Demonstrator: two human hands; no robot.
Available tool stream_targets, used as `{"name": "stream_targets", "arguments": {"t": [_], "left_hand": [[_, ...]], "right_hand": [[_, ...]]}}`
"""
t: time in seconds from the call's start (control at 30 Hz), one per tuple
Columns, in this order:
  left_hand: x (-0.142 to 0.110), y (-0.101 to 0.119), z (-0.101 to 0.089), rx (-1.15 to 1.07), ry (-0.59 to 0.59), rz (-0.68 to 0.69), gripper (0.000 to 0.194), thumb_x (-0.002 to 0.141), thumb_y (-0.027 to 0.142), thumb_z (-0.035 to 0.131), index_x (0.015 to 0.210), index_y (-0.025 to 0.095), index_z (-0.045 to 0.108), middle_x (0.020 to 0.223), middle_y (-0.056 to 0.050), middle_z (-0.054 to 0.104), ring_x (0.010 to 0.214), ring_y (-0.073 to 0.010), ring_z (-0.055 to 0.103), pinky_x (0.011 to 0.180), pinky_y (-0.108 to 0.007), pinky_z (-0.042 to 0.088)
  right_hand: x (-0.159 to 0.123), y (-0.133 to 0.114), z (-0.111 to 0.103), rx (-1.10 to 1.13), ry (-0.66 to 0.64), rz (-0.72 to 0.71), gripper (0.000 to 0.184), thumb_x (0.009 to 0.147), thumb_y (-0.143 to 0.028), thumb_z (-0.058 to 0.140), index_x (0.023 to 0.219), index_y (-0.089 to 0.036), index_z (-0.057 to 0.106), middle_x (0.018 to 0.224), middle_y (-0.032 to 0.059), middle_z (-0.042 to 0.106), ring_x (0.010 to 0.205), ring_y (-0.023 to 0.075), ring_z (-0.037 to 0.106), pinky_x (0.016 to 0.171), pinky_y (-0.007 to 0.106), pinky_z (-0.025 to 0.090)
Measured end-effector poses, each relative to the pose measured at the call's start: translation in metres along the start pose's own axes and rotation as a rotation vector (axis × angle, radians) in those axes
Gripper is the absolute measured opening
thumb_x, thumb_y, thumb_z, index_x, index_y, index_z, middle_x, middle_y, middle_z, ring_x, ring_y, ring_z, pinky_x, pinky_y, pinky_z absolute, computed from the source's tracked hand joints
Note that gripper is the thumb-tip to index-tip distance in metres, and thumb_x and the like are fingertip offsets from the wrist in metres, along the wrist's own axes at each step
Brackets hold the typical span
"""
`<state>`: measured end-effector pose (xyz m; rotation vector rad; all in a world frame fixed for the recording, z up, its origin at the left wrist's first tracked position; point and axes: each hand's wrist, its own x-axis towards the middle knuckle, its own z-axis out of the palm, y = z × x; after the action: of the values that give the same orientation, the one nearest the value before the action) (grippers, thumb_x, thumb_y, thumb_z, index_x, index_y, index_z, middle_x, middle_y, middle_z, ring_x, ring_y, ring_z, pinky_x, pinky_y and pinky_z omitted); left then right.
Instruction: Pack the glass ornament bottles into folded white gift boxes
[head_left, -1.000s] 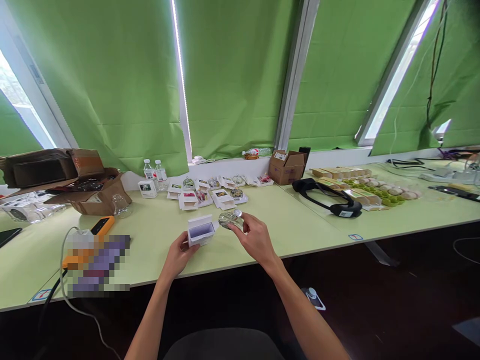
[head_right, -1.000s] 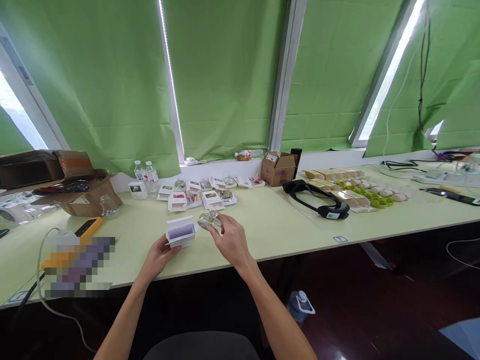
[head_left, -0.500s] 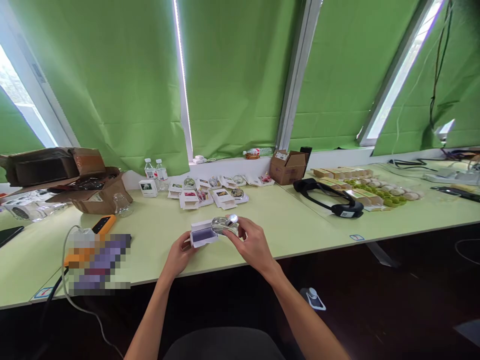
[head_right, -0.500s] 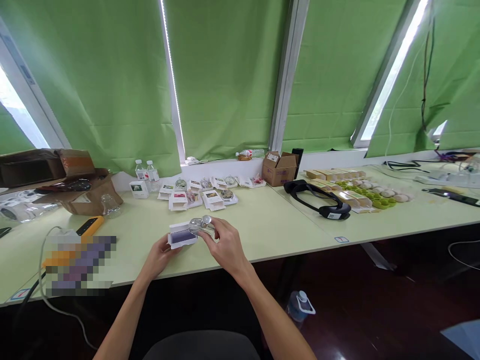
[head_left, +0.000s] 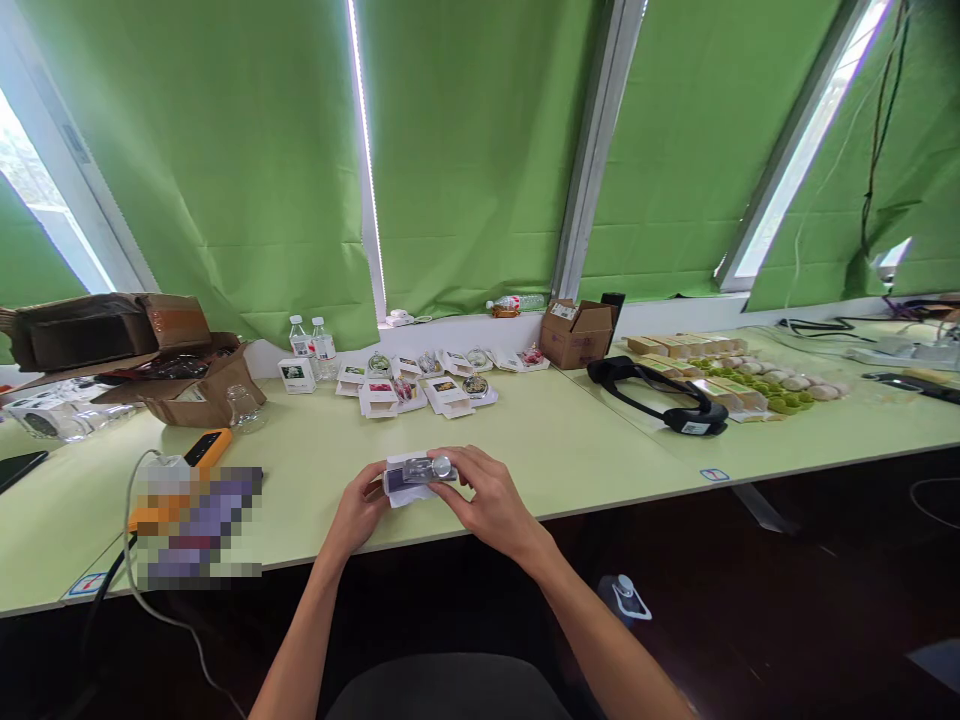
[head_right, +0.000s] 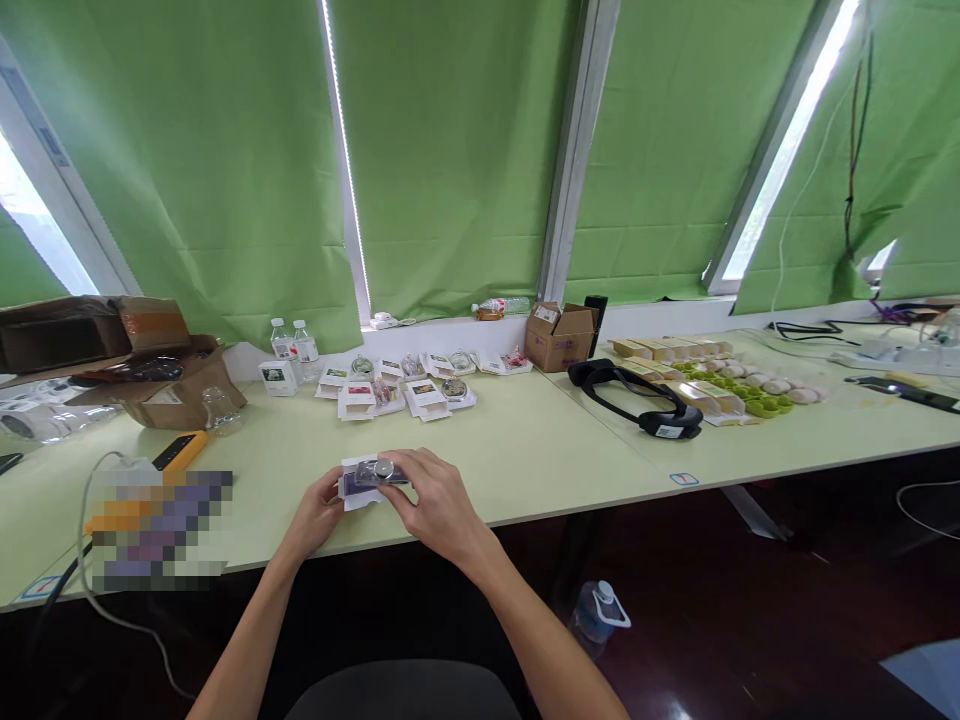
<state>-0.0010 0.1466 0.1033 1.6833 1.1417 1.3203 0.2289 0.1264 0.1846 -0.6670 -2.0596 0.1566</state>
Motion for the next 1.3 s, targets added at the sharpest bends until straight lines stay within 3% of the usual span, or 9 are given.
{"name": "stream_targets", "arguments": {"t": [0.3,0.83,1.07,1.3], "left_hand": [[0.000,0.004,0.000,-0.022,-0.012,-0.013,0.034,0.076,0.028,0.065,0.109,0.020,0.063,0.115,-0.009,0.066,0.100,-0.0238,0.063,0.090,-0.039,0.050],[-0.001,0.014,0.001,0.063,-0.047,-0.028,0.040,0.074,0.037,0.070,0.110,0.020,0.063,0.119,-0.009,0.062,0.101,-0.0238,0.061,0.089,-0.036,0.048],[-0.001,0.012,-0.001,0.050,-0.048,-0.043,0.040,0.073,0.035,0.069,0.110,0.019,0.063,0.111,-0.008,0.066,0.100,-0.0249,0.061,0.088,-0.037,0.049],[-0.002,0.010,-0.001,0.040,-0.041,-0.006,0.040,0.074,0.029,0.068,0.112,0.020,0.063,0.117,-0.009,0.064,0.101,-0.0245,0.061,0.088,-0.037,0.048]], "right_hand": [[-0.001,-0.005,0.014,-0.074,-0.087,-0.132,0.031,0.093,-0.021,0.051,0.124,-0.023,0.052,0.116,0.0080,0.065,0.103,0.0212,0.062,0.090,0.036,0.051],[-0.002,-0.002,0.016,-0.094,-0.153,-0.109,0.028,0.090,-0.019,0.055,0.119,-0.022,0.054,0.115,0.0070,0.064,0.104,0.0193,0.062,0.087,0.031,0.051],[-0.002,0.002,0.016,-0.157,-0.168,-0.108,0.025,0.087,-0.018,0.058,0.113,-0.021,0.057,0.107,0.0080,0.066,0.099,0.0215,0.061,0.084,0.036,0.052],[-0.002,0.000,0.019,-0.145,-0.193,-0.094,0.026,0.086,-0.015,0.057,0.112,-0.020,0.056,0.108,0.0083,0.065,0.102,0.0227,0.058,0.086,0.037,0.051]]}}
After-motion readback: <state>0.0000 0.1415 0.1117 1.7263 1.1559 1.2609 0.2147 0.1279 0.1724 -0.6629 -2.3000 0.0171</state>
